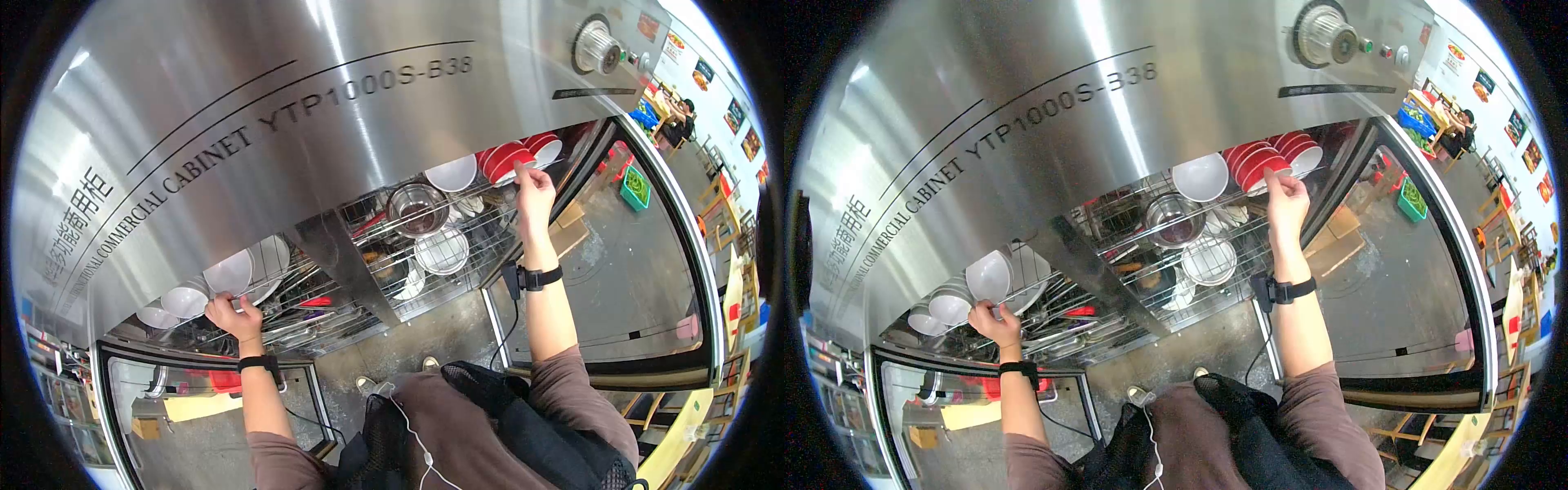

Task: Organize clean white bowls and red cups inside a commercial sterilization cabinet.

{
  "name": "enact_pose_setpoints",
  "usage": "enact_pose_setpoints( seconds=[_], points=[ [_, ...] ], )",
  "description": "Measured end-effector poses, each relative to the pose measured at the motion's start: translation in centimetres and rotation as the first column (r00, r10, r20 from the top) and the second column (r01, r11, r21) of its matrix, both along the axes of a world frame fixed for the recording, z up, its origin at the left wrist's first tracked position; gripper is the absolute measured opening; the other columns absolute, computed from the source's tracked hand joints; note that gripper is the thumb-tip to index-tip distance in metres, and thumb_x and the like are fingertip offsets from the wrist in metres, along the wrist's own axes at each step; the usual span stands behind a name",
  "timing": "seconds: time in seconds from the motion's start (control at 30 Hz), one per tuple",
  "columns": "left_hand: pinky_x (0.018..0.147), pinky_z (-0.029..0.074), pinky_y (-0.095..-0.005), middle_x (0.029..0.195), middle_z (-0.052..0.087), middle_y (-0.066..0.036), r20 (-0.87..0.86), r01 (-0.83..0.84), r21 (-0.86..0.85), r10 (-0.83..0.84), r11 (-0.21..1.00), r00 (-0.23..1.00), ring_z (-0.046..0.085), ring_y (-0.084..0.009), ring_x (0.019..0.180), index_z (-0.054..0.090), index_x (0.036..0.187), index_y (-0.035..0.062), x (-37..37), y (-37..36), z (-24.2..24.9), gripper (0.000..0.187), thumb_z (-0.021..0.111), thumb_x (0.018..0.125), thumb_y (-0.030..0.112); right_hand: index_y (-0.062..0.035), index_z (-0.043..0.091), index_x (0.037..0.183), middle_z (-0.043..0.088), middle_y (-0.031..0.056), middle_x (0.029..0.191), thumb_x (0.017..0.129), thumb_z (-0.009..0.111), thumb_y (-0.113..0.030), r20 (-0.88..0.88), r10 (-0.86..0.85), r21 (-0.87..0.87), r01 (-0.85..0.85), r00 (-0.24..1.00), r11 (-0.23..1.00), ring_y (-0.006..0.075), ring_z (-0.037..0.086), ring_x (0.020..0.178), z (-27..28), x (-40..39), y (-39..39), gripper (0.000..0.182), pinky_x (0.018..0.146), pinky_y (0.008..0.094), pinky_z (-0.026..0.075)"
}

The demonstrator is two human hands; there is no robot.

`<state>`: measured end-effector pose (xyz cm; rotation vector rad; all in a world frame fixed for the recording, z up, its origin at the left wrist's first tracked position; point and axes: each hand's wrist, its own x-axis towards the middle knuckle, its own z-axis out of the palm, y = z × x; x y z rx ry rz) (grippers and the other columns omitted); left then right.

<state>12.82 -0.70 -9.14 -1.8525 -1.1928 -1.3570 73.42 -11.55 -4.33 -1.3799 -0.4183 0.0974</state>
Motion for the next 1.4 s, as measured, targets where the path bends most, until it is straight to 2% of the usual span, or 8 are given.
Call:
enact_pose_setpoints(
  seconds=[0.17, 0.77, 0.9, 0.97, 1.03, 1.2, 1.33, 1.4],
  points=[
    [0.080, 0.039, -0.0475, 0.081, 0.053, -0.014, -0.021, -0.030, -0.040, 0.029, 0.999, 0.999, 0.049, -0.0375, 0.080, 0.056, 0.088, 0.0044, 0.1, -0.6, 0.3, 0.026, 0.068, 0.084, 0.027, -0.0064, 0.069, 0.091, 0.056, -0.0020, 0.062, 0.098, 0.074, -0.021, -0.240, 0.393, 0.193, -0.354, 0.887, 0.915, 0.0084, 0.050, 0.046, 2.8, -0.5, -0.6, 0.017, 0.042, 0.0258, 0.030],
    [0.080, 0.038, -0.0460, 0.080, 0.052, -0.012, 0.017, -0.028, -0.158, 0.031, 0.987, 0.999, 0.050, -0.0358, 0.080, 0.057, 0.091, 0.0050, 0.3, -1.4, 0.7, 0.026, 0.073, 0.081, 0.022, -0.0053, 0.065, 0.098, 0.063, -0.0006, 0.074, 0.101, 0.062, -0.013, -0.221, 0.472, 0.639, -0.239, 0.853, 0.731, 0.0074, 0.047, 0.051, 4.1, -2.3, -2.8, 0.009, 0.045, 0.0255, 0.033],
    [0.079, 0.038, -0.0466, 0.082, 0.053, -0.012, 0.021, -0.001, -0.104, 0.003, 0.995, 1.000, 0.049, -0.0350, 0.081, 0.058, 0.092, 0.0055, 0.3, -1.1, 0.6, 0.024, 0.073, 0.079, 0.019, -0.0020, 0.072, 0.112, 0.073, 0.0031, 0.088, 0.100, 0.066, -0.008, -0.019, 0.556, 0.395, -0.505, 0.831, 0.768, 0.0039, 0.049, 0.054, 6.0, -7.0, -4.0, 0.015, 0.047, 0.0223, 0.036],
    [0.079, 0.038, -0.0465, 0.082, 0.052, -0.012, 0.013, 0.002, -0.098, -0.001, 0.995, 1.000, 0.050, -0.0353, 0.081, 0.058, 0.092, 0.0057, 0.0, -0.9, 0.4, 0.024, 0.073, 0.080, 0.020, -0.0010, 0.074, 0.116, 0.075, 0.0058, 0.096, 0.101, 0.068, -0.009, 0.174, 0.713, -0.083, -0.711, 0.679, 0.698, 0.0051, 0.058, 0.064, 6.2, -8.6, -3.8, 0.018, 0.055, 0.0232, 0.045],
    [0.078, 0.037, -0.0466, 0.081, 0.052, -0.011, 0.024, 0.028, -0.065, -0.027, 0.997, 0.999, 0.050, -0.0347, 0.079, 0.059, 0.091, 0.0068, 0.0, -0.7, 0.4, 0.025, 0.074, 0.081, 0.024, 0.0014, 0.074, 0.115, 0.076, 0.0046, 0.098, 0.101, 0.070, -0.011, 0.239, 0.835, -0.191, -0.819, 0.496, 0.541, 0.0092, 0.066, 0.081, 8.2, -13.1, -2.9, 0.019, 0.071, 0.0273, 0.053],
    [0.080, 0.038, -0.0456, 0.081, 0.055, -0.010, 0.037, 0.071, -0.070, -0.069, 0.995, 0.997, 0.051, -0.0340, 0.079, 0.060, 0.091, 0.0071, -0.3, -0.6, 0.4, 0.027, 0.076, 0.080, 0.026, -0.0018, 0.073, 0.106, 0.073, 0.0212, 0.099, 0.093, 0.070, -0.012, 0.642, 0.747, -0.584, -0.520, 0.174, 0.623, 0.0449, 0.068, 0.091, 8.1, -18.3, 2.3, 0.016, 0.078, 0.0488, 0.055],
    [0.076, 0.038, -0.0455, 0.083, 0.059, -0.008, 0.032, 0.100, -0.061, -0.098, 0.993, 0.995, 0.053, -0.0331, 0.078, 0.059, 0.090, 0.0087, -0.6, -0.5, 0.5, 0.028, 0.077, 0.081, 0.029, 0.0009, 0.072, 0.107, 0.073, 0.0221, 0.102, 0.090, 0.067, -0.007, 0.565, 0.825, -0.758, -0.383, 0.020, 0.528, 0.0437, 0.069, 0.095, 7.4, -20.1, 5.7, 0.020, 0.081, 0.0481, 0.054],
    [0.076, 0.038, -0.0452, 0.082, 0.060, -0.008, 0.032, 0.117, -0.048, -0.116, 0.992, 0.993, 0.053, -0.0326, 0.077, 0.059, 0.091, 0.0097, -0.7, -0.2, 0.3, 0.028, 0.079, 0.076, 0.024, 0.0004, 0.071, 0.111, 0.073, 0.0226, 0.110, 0.090, 0.067, -0.009, 0.505, 0.851, -0.783, -0.338, 0.143, 0.521, 0.0434, 0.069, 0.103, 6.6, -21.0, 6.8, 0.023, 0.087, 0.0468, 0.054]
  ],
)
